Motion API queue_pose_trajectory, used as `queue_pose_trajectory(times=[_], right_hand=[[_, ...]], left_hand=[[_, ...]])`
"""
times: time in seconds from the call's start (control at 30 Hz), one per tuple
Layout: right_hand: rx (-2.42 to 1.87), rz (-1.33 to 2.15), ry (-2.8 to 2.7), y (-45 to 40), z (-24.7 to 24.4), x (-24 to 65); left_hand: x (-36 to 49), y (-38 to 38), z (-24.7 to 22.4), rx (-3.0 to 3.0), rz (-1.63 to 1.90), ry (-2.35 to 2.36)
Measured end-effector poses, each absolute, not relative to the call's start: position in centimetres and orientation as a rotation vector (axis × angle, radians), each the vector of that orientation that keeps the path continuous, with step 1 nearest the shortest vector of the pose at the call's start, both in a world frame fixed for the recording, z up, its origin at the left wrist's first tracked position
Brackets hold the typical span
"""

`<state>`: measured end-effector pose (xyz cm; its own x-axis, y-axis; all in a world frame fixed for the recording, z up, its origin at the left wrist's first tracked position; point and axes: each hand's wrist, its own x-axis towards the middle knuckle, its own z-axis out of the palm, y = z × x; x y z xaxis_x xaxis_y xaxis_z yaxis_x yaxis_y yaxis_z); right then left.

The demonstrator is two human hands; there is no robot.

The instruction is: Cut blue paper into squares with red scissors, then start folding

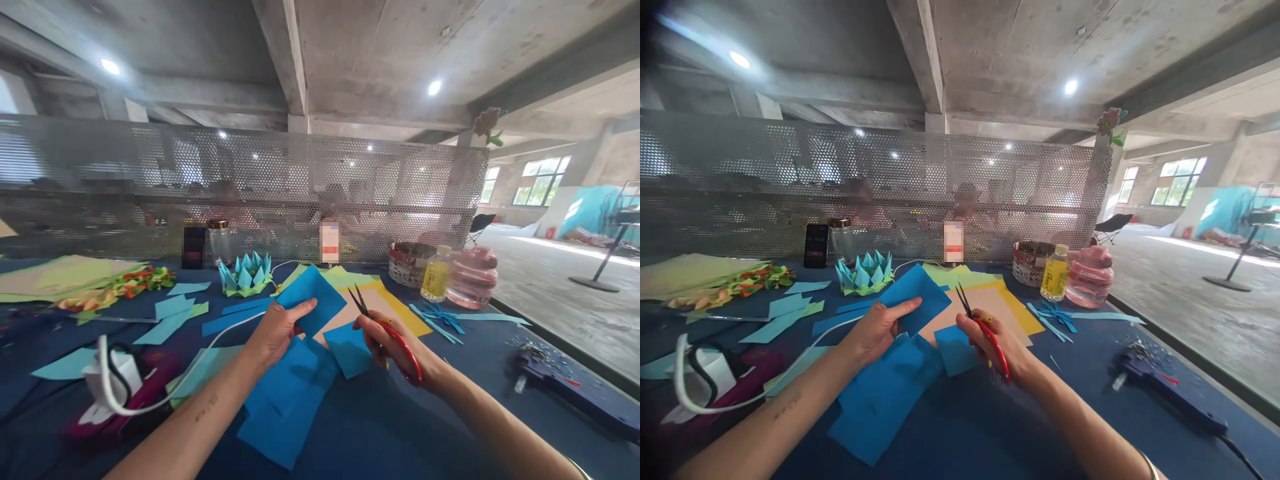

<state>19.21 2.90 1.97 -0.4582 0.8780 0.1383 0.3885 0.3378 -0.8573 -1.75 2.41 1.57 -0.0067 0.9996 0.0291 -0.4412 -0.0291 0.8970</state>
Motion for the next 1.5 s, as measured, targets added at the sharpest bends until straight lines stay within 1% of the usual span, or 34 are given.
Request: queue_pose_trajectory(times=[0.13, 0.4, 0.67, 0.93, 1.37, 1.5], right_hand=[[-1.137, 0.999, -2.113, 2.67, 2.44, 19.14], [-1.170, 0.920, -2.171, 2.53, 2.08, 18.96], [-1.099, 0.941, -2.153, 2.53, 1.64, 18.92], [-1.146, 0.888, -2.157, 2.38, 1.85, 18.80], [-1.165, 0.863, -2.149, 2.26, 1.66, 18.83], [-1.163, 0.778, -2.159, 2.31, 1.64, 18.78]], left_hand=[[-1.80, 2.53, 1.44, 0.892, 1.446, 0.831], [-1.78, 2.06, 1.70, 1.009, 1.414, 0.930], [-1.69, 1.91, 1.62, 1.085, 1.419, 0.958], [-1.79, 2.09, 1.27, 1.114, 1.418, 1.057], [-1.88, 2.08, 1.31, 1.125, 1.407, 1.042], [-1.98, 2.12, 1.11, 1.120, 1.376, 1.017]])
